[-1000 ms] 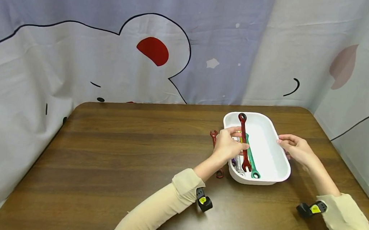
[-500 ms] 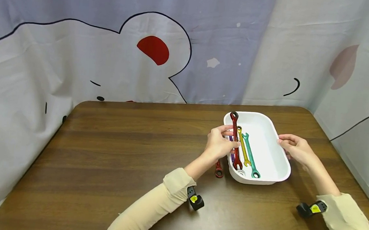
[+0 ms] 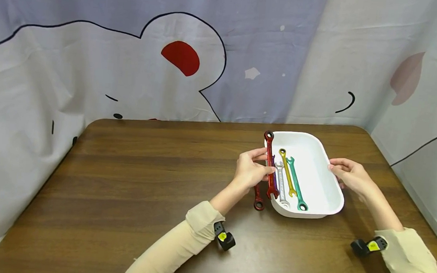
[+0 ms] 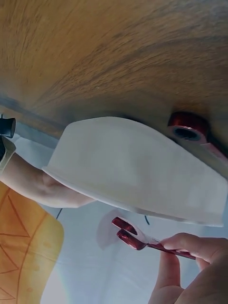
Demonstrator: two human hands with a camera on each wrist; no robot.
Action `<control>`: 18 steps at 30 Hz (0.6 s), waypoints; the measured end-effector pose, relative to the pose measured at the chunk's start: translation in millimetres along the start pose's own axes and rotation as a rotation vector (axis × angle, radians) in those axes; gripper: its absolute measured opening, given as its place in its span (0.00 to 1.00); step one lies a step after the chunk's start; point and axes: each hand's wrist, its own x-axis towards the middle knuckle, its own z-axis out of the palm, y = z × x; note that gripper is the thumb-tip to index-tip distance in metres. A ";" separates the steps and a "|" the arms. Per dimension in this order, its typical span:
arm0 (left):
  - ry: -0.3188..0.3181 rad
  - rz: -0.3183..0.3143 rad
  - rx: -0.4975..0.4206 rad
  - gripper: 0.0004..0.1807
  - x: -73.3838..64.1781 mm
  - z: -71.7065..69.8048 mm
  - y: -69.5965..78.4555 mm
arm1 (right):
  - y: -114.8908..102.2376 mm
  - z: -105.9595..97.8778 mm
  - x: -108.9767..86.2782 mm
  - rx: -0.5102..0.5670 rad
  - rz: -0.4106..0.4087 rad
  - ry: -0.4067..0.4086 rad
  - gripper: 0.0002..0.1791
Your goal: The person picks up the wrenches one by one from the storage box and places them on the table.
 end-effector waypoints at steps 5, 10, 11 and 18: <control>0.006 -0.005 -0.006 0.30 2.6 -7.8 -4.9 | 0.1 0.0 0.0 -0.004 -0.003 -0.006 0.30; 0.010 -0.012 -0.007 0.30 4.6 -17.3 -8.1 | 1.3 0.5 1.5 0.000 -0.008 -0.011 0.30; 0.012 -0.015 -0.011 0.30 4.9 -18.9 -8.6 | 1.4 0.5 1.6 0.000 -0.009 -0.011 0.30; 0.022 -0.019 -0.016 0.31 7.5 -28.3 -13.9 | 2.4 0.6 1.5 -0.008 -0.009 -0.003 0.30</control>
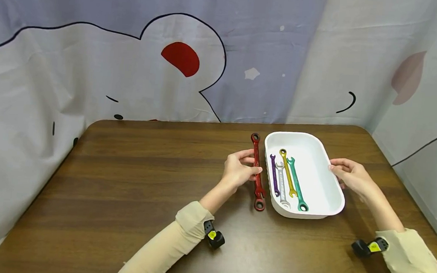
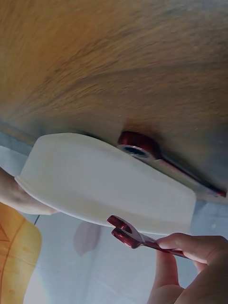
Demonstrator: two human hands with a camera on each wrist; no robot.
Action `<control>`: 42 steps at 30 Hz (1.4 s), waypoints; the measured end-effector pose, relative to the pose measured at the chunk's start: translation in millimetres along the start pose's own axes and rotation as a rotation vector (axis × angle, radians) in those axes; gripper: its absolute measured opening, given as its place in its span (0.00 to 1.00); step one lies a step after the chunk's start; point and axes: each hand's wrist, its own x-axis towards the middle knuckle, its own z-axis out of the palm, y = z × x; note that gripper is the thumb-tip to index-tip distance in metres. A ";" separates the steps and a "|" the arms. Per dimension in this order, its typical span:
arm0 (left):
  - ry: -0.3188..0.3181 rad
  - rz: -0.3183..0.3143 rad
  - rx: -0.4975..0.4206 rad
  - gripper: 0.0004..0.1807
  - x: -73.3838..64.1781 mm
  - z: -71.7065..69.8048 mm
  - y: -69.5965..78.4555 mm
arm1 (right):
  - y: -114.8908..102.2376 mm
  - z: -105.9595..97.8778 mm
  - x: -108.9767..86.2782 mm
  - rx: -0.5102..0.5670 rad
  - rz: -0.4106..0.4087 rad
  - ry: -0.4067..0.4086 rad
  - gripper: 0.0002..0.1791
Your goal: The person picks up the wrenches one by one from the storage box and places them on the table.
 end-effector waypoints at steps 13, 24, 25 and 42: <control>0.043 -0.047 0.036 0.28 8.0 -11.9 -13.3 | 1.3 -0.6 -2.0 0.005 0.001 -0.003 0.29; 0.053 -0.103 0.069 0.27 13.7 -18.3 -23.3 | 1.1 -0.4 -2.5 0.024 0.005 0.004 0.29; 0.053 -0.108 0.071 0.27 14.2 -18.8 -24.0 | 0.9 -0.3 -2.5 0.022 0.005 0.006 0.29; 0.052 -0.108 0.169 0.27 18.3 -21.2 -33.1 | 1.1 1.4 -0.5 -0.003 -0.005 0.014 0.29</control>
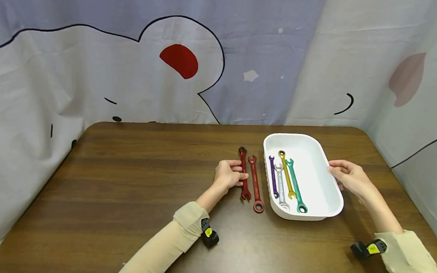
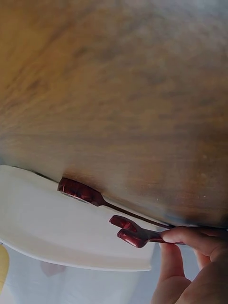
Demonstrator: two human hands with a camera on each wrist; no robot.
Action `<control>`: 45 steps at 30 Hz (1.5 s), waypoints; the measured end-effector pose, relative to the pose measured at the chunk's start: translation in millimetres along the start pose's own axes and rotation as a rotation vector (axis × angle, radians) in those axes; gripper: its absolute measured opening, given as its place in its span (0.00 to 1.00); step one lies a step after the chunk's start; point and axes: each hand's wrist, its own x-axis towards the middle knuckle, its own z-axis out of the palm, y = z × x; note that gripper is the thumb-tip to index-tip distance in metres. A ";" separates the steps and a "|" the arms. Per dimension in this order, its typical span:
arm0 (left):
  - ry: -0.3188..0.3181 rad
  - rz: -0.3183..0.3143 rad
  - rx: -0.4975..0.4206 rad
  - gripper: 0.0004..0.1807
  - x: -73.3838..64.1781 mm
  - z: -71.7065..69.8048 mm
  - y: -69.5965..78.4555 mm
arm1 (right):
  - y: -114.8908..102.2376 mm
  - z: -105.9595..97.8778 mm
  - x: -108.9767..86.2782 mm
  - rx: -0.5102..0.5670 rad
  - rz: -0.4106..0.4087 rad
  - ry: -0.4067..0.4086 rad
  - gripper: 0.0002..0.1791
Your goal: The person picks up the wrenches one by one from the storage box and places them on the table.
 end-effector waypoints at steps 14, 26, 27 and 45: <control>0.034 0.061 0.131 0.26 0.3 4.6 -3.9 | -1.5 0.1 -2.0 -0.011 0.005 0.007 0.30; 0.055 0.078 0.235 0.27 0.4 3.8 -1.3 | -1.7 -0.6 -1.1 -0.004 0.005 -0.001 0.30; 0.057 0.076 0.250 0.27 0.4 3.6 -0.8 | -1.6 -0.8 -1.0 -0.003 0.005 -0.002 0.30; 0.047 0.102 0.451 0.26 -1.2 4.4 5.8 | -0.4 0.2 0.3 0.014 -0.009 -0.010 0.28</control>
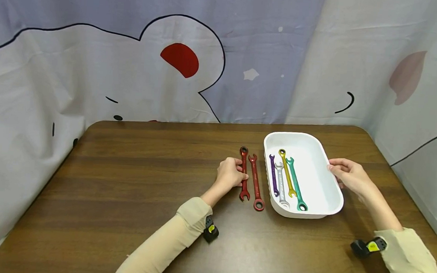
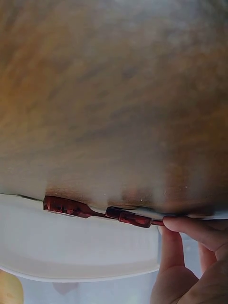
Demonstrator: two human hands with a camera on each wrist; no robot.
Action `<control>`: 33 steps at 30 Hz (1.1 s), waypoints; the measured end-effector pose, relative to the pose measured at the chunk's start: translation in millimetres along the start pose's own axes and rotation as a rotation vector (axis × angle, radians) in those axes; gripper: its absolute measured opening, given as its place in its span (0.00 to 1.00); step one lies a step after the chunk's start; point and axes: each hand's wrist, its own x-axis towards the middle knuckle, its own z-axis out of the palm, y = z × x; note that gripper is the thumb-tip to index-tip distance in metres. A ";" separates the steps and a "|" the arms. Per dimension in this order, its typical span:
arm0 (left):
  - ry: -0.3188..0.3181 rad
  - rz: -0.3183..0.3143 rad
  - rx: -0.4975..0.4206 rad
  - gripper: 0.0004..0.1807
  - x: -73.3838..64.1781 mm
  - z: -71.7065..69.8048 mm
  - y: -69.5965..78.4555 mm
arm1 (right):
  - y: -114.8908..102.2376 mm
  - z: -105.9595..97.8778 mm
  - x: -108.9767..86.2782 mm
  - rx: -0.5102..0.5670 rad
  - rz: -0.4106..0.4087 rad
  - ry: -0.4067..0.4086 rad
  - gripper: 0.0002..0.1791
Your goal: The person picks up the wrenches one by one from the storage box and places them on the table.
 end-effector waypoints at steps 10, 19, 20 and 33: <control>0.021 0.036 0.047 0.25 -1.9 0.0 0.2 | -0.6 -0.1 -0.5 0.000 -0.001 -0.005 0.28; 0.012 0.043 0.090 0.24 -2.4 -1.4 1.6 | -1.0 -0.1 -0.9 -0.002 0.008 -0.001 0.29; 0.010 0.042 0.094 0.24 -2.9 -2.0 1.9 | -1.2 -0.1 -1.1 -0.002 0.009 0.000 0.29; 0.001 0.079 0.130 0.17 -13.6 -9.6 6.0 | -0.9 0.0 -1.5 -0.002 0.001 0.003 0.29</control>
